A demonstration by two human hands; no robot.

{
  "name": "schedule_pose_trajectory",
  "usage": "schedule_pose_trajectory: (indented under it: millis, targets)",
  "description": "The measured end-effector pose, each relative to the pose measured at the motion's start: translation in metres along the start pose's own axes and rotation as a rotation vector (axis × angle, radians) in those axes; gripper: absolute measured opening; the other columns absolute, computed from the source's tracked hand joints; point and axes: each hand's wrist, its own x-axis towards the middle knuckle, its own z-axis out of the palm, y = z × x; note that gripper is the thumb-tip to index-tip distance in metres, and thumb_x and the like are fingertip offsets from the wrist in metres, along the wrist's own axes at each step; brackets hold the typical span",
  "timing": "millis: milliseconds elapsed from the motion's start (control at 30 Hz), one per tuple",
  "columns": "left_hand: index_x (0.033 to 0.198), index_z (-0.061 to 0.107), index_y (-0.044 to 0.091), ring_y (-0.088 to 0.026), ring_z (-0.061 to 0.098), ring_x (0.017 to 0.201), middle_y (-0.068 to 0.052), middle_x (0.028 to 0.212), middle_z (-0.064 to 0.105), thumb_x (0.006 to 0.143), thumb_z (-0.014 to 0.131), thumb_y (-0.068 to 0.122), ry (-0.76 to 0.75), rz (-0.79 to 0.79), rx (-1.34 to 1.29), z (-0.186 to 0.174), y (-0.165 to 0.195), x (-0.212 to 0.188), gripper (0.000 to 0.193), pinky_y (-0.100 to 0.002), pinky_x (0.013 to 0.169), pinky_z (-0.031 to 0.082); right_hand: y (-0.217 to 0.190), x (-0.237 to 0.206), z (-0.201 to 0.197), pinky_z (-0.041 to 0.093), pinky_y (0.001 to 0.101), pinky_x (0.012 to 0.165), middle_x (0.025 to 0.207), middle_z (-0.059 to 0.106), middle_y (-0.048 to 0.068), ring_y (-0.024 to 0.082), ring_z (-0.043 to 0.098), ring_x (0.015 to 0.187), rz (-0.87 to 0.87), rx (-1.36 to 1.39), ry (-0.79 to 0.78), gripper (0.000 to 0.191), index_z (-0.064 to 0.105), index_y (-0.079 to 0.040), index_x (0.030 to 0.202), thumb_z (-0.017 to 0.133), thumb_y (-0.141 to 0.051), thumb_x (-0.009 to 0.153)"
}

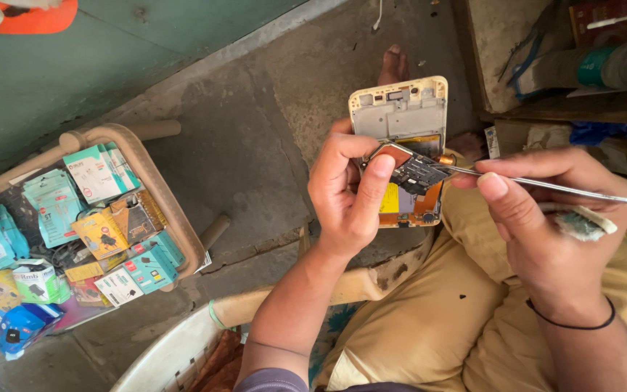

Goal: The person holds an opened smartphone on their lap and works on its exposed motherboard, using tweezers and a metal pry tool to lift and reposition small internal components, and a toothbrush to brush the board. They turn the phone over and continue prying at connectors until the end.

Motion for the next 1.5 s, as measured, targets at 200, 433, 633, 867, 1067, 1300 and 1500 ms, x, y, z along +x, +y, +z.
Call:
schedule_pose_trajectory:
  millis: [200, 433, 633, 867, 1067, 1300, 1500]
  targets:
    - [0.106, 0.057, -0.001, -0.005, 0.056, 0.091, -0.011, 0.120, 0.059, 0.112, 0.062, 0.014, 0.009, 0.003, 0.029, -0.0004, -0.0002, -0.0004, 0.017, -0.019, 0.077, 0.047, 0.0016, 0.0020, 0.0001, 0.041, 0.0151, 0.050, 0.089, 0.074, 0.013, 0.005, 0.064, 0.065, 0.012, 0.081, -0.031, 0.010, 0.066, 0.001, 0.104, 0.073, -0.004, 0.100]
    - [0.108, 0.057, -0.001, -0.006, 0.058, 0.094, -0.011, 0.122, 0.059, 0.113, 0.062, 0.014, 0.008, -0.016, -0.014, -0.0009, -0.0008, -0.0006, 0.017, -0.020, 0.081, 0.048, 0.0045, 0.0032, -0.0003, 0.042, 0.0178, 0.053, 0.091, 0.074, 0.014, 0.006, 0.063, 0.064, 0.014, 0.052, -0.016, 0.009, 0.066, 0.002, 0.103, 0.072, -0.003, 0.099]
    - [0.109, 0.056, -0.001, -0.007, 0.061, 0.097, -0.011, 0.123, 0.060, 0.114, 0.061, 0.013, -0.014, -0.009, -0.034, 0.0006, 0.0003, -0.0004, 0.015, -0.021, 0.084, 0.052, 0.0083, 0.0018, -0.0018, 0.050, 0.0196, 0.057, 0.088, 0.072, 0.013, 0.008, 0.066, 0.065, -0.070, 0.246, 0.026, 0.011, 0.064, 0.001, 0.104, 0.074, -0.004, 0.106]
    - [0.110, 0.057, -0.001, -0.006, 0.062, 0.094, -0.010, 0.120, 0.060, 0.114, 0.061, 0.013, -0.016, -0.019, -0.048, 0.0020, 0.0018, 0.0002, 0.015, -0.020, 0.081, 0.053, 0.0043, 0.0005, -0.0025, 0.044, 0.0174, 0.054, 0.087, 0.072, 0.011, 0.013, 0.072, 0.077, 0.016, 0.118, 0.012, 0.010, 0.065, 0.001, 0.104, 0.073, -0.004, 0.101]
    - [0.106, 0.058, -0.002, -0.006, 0.062, 0.091, -0.010, 0.119, 0.061, 0.114, 0.061, 0.013, -0.017, -0.019, -0.028, 0.0014, 0.0035, 0.0000, 0.017, -0.019, 0.078, 0.052, 0.0033, 0.0018, -0.0011, 0.044, 0.0163, 0.051, 0.088, 0.072, 0.011, 0.013, 0.074, 0.080, 0.006, 0.093, -0.015, 0.009, 0.066, 0.002, 0.105, 0.073, -0.003, 0.102]
    - [0.109, 0.057, -0.001, -0.007, 0.062, 0.096, -0.010, 0.122, 0.060, 0.114, 0.061, 0.013, -0.012, 0.000, -0.015, 0.0023, 0.0018, 0.0003, 0.015, -0.020, 0.082, 0.052, 0.0028, 0.0031, -0.0016, 0.042, 0.0165, 0.051, 0.090, 0.073, 0.013, 0.012, 0.073, 0.079, 0.029, 0.144, -0.029, 0.008, 0.066, 0.002, 0.105, 0.073, -0.003, 0.102]
    - [0.107, 0.056, -0.001, -0.006, 0.057, 0.098, -0.010, 0.121, 0.059, 0.112, 0.062, 0.012, 0.008, -0.026, -0.024, 0.0015, -0.0002, -0.0007, 0.015, -0.021, 0.085, 0.048, 0.0041, 0.0033, -0.0007, 0.040, 0.0185, 0.052, 0.091, 0.073, 0.015, 0.010, 0.061, 0.067, 0.076, 0.090, -0.012, 0.009, 0.065, 0.002, 0.101, 0.072, -0.003, 0.098]
